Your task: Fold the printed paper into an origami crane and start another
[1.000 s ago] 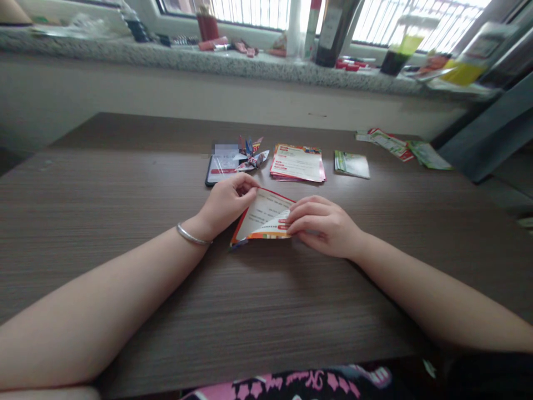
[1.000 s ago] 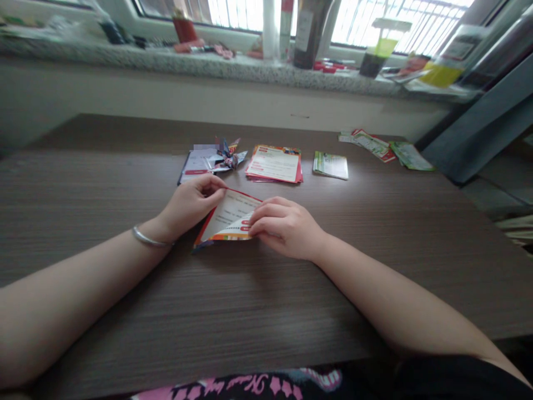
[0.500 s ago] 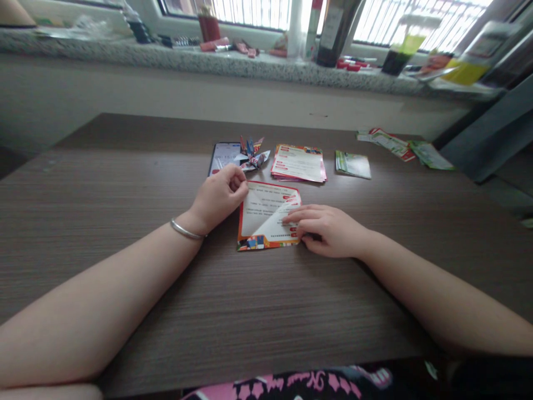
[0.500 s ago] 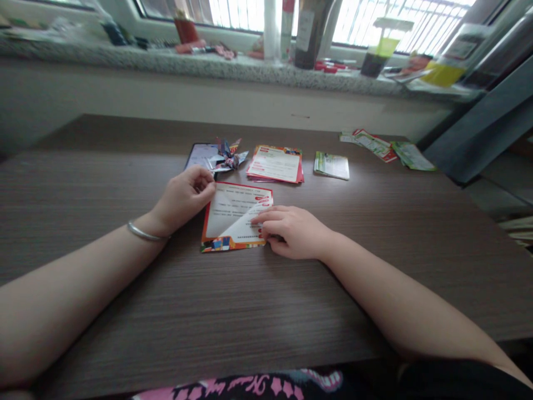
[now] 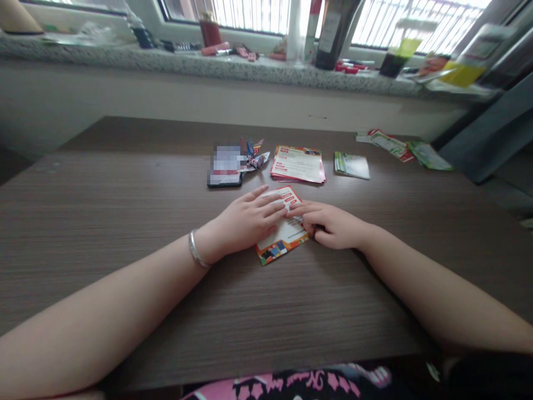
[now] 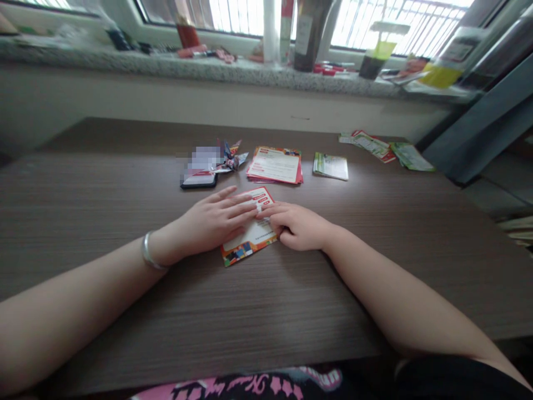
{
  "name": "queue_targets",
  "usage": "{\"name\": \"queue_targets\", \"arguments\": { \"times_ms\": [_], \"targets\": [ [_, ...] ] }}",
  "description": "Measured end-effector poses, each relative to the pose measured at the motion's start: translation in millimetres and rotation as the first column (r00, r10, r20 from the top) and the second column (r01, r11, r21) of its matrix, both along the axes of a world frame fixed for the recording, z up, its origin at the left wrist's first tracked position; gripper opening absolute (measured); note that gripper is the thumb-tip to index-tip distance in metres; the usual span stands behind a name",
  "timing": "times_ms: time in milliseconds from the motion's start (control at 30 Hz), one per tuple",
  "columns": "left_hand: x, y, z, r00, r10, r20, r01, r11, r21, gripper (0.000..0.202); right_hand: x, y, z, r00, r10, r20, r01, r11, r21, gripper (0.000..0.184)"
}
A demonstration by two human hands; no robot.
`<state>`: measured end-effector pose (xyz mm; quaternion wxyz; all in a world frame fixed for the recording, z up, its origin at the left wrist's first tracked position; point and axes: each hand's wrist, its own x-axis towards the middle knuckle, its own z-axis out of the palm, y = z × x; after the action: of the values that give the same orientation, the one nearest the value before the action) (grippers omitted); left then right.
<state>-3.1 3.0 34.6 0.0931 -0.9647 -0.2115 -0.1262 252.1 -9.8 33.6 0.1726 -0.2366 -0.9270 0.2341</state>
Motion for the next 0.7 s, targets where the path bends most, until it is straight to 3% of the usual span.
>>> {"name": "queue_targets", "arguments": {
  "times_ms": [167,300,500,700],
  "targets": [
    [4,-2,-2.5,0.997,0.031,-0.071,-0.041,0.989,-0.145,0.045,-1,-2,1.5,0.988,-0.123,0.098,0.116,0.99,0.077,0.02],
    [3,-8,-4.6,0.985,0.108,-0.136,-0.137,0.964,-0.229,0.054,-6,-8,5.0,0.972,-0.182,0.147,0.161,0.976,0.144,0.042],
    [6,-21,1.3,0.952,0.189,-0.24,-0.251,0.933,-0.259,0.067,-12,-22,13.9,0.946,-0.218,0.24,0.146,0.948,0.283,0.049],
    [3,-49,13.8,0.924,0.259,-0.282,-0.333,0.906,-0.26,0.072,-16,-36,26.3,0.921,-0.216,0.323,0.122,0.95,0.289,0.052]
  ]
}}
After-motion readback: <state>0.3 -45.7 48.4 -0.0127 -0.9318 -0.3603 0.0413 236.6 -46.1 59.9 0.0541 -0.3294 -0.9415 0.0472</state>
